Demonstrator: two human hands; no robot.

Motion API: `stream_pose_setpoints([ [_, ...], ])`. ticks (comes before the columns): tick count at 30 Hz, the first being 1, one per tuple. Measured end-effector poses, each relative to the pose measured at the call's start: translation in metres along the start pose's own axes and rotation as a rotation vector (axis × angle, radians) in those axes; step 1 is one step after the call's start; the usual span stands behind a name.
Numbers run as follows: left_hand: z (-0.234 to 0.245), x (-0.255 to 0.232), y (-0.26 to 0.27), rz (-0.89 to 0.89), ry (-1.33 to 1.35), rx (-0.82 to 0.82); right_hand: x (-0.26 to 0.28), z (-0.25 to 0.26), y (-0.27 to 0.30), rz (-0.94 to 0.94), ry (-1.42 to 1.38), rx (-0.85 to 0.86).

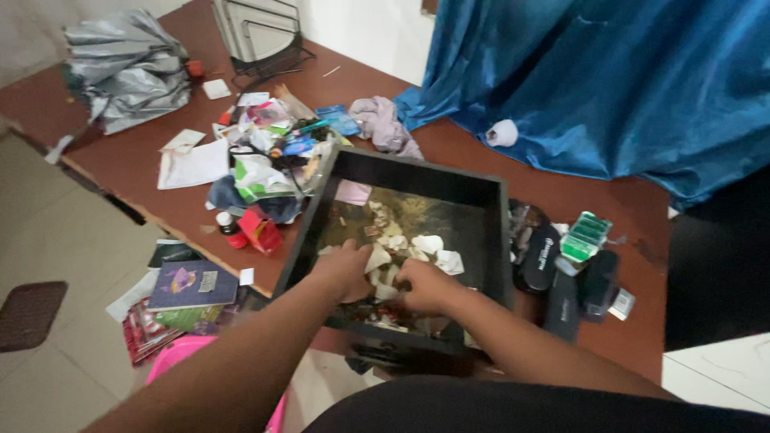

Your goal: The person sorts small items from a drawer into a pink basket, handling pieces of paper, plastic, and miscellaneous debris one at a time. The person then wipes the inside of the drawer with a cloth.

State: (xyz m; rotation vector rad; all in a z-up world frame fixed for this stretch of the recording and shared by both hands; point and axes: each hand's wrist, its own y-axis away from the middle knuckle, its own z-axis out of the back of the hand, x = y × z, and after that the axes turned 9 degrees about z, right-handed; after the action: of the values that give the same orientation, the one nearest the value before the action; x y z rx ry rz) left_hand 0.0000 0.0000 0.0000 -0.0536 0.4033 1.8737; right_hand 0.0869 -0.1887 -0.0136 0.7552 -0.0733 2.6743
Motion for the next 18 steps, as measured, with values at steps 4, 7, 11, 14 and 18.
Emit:
stream_pose_setpoints([
  [4, -0.014, -0.006, -0.018, -0.022, -0.149, 0.115, -0.025, -0.004, 0.023, -0.109, -0.158, 0.015],
  [7, -0.034, -0.009, -0.022, -0.014, -0.204, 0.027, -0.031, 0.013, 0.042, -0.135, -0.124, 0.115],
  [11, -0.033, -0.018, -0.022, -0.027, -0.241, -0.034, -0.024, 0.030, 0.060, -0.193, -0.409, -0.048],
  [14, -0.023, -0.022, -0.018, 0.074, -0.167, 0.041, -0.020, 0.042, 0.062, -0.398, -0.623, -0.089],
  [18, -0.027, -0.020, -0.024, 0.087, 0.490, 0.012, -0.016, 0.053, 0.064, -0.493, -1.007, -0.238],
])
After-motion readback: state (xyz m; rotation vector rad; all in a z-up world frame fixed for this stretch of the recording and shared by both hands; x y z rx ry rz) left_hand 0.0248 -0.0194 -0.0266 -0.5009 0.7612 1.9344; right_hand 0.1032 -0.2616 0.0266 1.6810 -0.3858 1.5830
